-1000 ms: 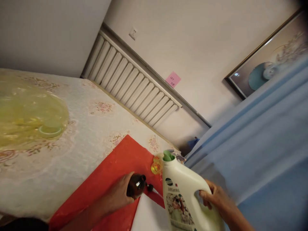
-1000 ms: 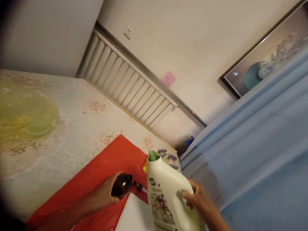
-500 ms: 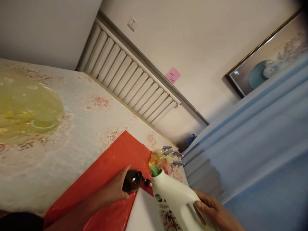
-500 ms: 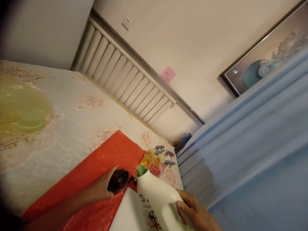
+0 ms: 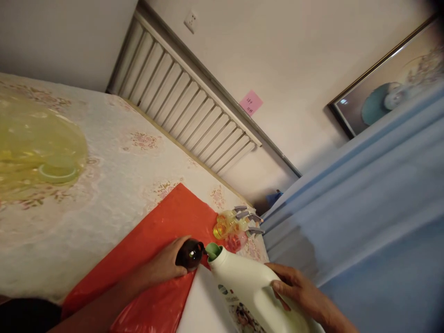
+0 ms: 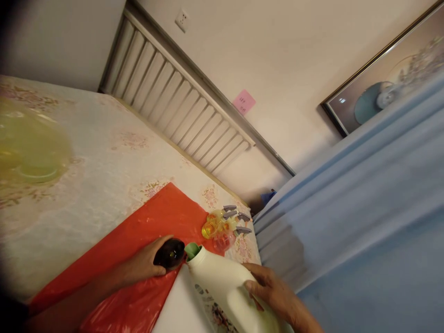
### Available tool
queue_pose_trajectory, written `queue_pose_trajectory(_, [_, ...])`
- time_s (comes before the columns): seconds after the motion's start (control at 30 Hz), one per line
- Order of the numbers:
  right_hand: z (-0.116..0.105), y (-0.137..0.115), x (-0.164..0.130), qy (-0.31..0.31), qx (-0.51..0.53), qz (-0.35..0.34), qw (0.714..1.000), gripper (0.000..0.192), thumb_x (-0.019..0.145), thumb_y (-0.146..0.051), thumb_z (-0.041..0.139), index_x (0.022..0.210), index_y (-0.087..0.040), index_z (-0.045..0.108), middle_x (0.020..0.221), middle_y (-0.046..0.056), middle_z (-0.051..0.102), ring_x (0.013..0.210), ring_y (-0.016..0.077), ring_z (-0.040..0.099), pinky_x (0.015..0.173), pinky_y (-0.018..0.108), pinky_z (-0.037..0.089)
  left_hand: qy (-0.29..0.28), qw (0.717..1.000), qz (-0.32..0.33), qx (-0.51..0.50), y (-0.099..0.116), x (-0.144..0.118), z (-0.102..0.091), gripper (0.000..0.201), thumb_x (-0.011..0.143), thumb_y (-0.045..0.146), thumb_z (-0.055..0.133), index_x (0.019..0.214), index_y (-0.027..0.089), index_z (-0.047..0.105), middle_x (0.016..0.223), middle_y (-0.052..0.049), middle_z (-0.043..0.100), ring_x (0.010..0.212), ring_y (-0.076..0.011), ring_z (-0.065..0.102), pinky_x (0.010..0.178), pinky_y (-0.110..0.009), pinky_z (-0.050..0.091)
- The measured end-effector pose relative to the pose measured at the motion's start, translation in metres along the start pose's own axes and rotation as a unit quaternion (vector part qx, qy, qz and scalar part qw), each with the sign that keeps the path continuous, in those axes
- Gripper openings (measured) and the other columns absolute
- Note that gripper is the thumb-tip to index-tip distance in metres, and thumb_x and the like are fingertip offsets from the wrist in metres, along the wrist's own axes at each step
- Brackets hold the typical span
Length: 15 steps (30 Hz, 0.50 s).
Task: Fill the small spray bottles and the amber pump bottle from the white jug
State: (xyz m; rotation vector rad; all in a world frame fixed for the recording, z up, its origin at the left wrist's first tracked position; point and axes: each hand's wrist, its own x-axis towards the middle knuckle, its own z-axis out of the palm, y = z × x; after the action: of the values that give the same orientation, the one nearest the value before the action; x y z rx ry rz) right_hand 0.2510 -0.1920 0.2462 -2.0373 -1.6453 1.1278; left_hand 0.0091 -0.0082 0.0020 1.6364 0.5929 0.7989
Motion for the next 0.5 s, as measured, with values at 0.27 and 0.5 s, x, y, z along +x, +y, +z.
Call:
queue_pose_trajectory(0.27, [-0.003, -0.007, 0.004, 0.002, -0.032, 0.01, 0.999, 0.053, 0.087, -0.062, 0.058, 0.11, -0.015, 0.069, 0.072, -0.001, 0.052, 0.056, 0.0101, 0.043, 0.047, 0.02, 0.037, -0.004, 1.0, 0.009, 0.003, -0.002, 0.002, 0.0, 0.078, 0.057, 0.017, 0.072, 0.132, 0.018, 0.05, 0.13, -0.007, 0.063, 0.122, -0.032, 0.055, 0.1, -0.035, 0.046])
queue_pose_trajectory(0.5, [-0.003, -0.016, 0.01, -0.006, -0.044, 0.019, 0.999, 0.054, 0.085, -0.064, 0.058, 0.108, -0.016, 0.07, 0.069, -0.002, 0.051, 0.052, 0.0091, 0.041, 0.047, 0.02, 0.036, -0.006, 1.0, 0.011, -0.002, -0.005, 0.003, 0.0, 0.078, 0.057, 0.017, 0.07, 0.132, 0.02, 0.05, 0.131, -0.008, 0.063, 0.122, -0.0317, 0.056, 0.099, -0.036, 0.047])
